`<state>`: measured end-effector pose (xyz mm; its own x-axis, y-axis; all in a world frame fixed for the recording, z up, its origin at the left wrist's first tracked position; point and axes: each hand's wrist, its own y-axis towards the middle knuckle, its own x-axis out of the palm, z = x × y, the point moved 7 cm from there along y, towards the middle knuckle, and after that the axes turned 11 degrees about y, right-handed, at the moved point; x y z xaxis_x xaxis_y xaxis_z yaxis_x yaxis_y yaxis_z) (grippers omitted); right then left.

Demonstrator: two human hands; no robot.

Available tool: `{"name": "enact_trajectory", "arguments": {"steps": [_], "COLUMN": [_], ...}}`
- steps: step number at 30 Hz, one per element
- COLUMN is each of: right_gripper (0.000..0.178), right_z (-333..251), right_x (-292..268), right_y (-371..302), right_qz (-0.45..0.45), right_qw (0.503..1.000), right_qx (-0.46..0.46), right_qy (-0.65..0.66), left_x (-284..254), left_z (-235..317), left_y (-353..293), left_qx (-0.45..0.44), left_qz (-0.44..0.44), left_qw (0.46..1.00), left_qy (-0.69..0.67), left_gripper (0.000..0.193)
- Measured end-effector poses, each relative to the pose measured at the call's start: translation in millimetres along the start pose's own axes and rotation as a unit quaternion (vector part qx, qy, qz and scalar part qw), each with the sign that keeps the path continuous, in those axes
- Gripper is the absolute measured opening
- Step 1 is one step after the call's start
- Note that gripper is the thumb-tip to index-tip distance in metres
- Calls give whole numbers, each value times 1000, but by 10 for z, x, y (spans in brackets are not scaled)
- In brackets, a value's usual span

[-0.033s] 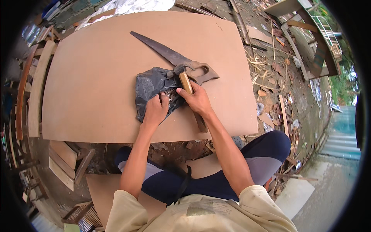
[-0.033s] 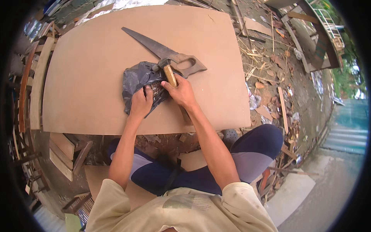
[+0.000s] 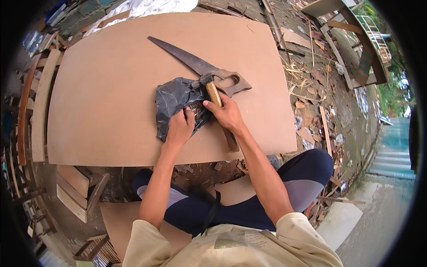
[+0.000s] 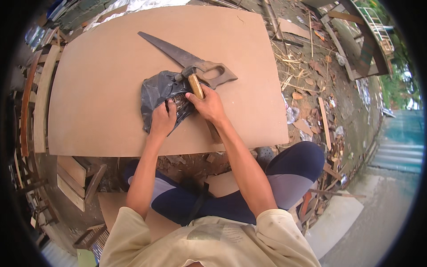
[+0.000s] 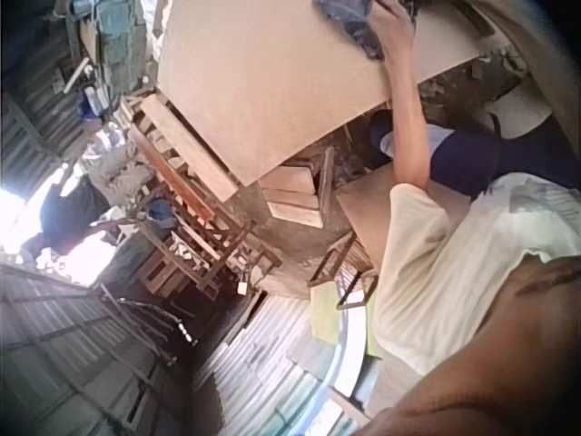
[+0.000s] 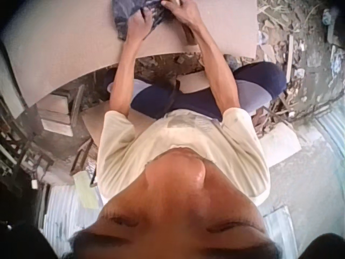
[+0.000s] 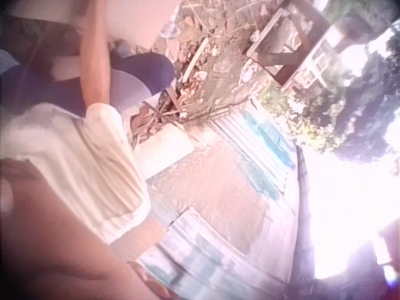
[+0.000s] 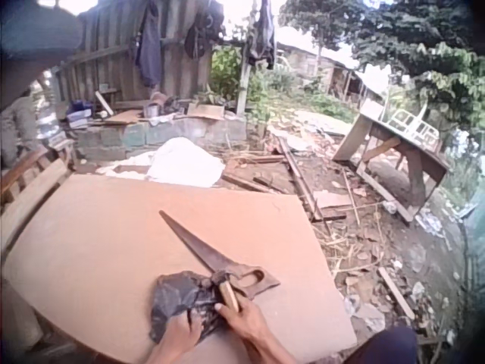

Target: The person sits on the ground and repeatedly hammers nails into a large sheet of plywood. They pick nails from a black plastic bag, place them on the board, and drive them in with a hammer. A hand saw rests on the plywood nearby.

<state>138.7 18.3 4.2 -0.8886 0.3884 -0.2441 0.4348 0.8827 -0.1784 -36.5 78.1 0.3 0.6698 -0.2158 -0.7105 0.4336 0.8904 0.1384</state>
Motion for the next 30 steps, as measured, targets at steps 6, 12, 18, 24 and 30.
{"name": "enact_trajectory", "arguments": {"steps": [6,12,18,24,30], "right_gripper": [48,56,52,49,45], "right_z": [-99,-6,-80,67,-122], "right_x": [-2,29,68,92,166], "right_y": [98,162,189,225,327], "right_qz": [21,2,-7,-25,-45], "right_qw": [1000,999,999,997,997], "right_qx": [-16,32,30,20,-10], "right_qy": [1,17,11,70,62], "left_x": [-9,12,-17,-47,-106], "left_z": [-3,-73,-86,-40,-194], "left_y": [86,107,121,107,257], "left_qx": [-2,-9,-41,-30,-51], "left_qz": [1,5,6,40,82], "left_qw": [1000,1000,999,998,993], "left_qy": [-31,-8,10,22,70], "left_gripper": [39,43,44,45,45]}}
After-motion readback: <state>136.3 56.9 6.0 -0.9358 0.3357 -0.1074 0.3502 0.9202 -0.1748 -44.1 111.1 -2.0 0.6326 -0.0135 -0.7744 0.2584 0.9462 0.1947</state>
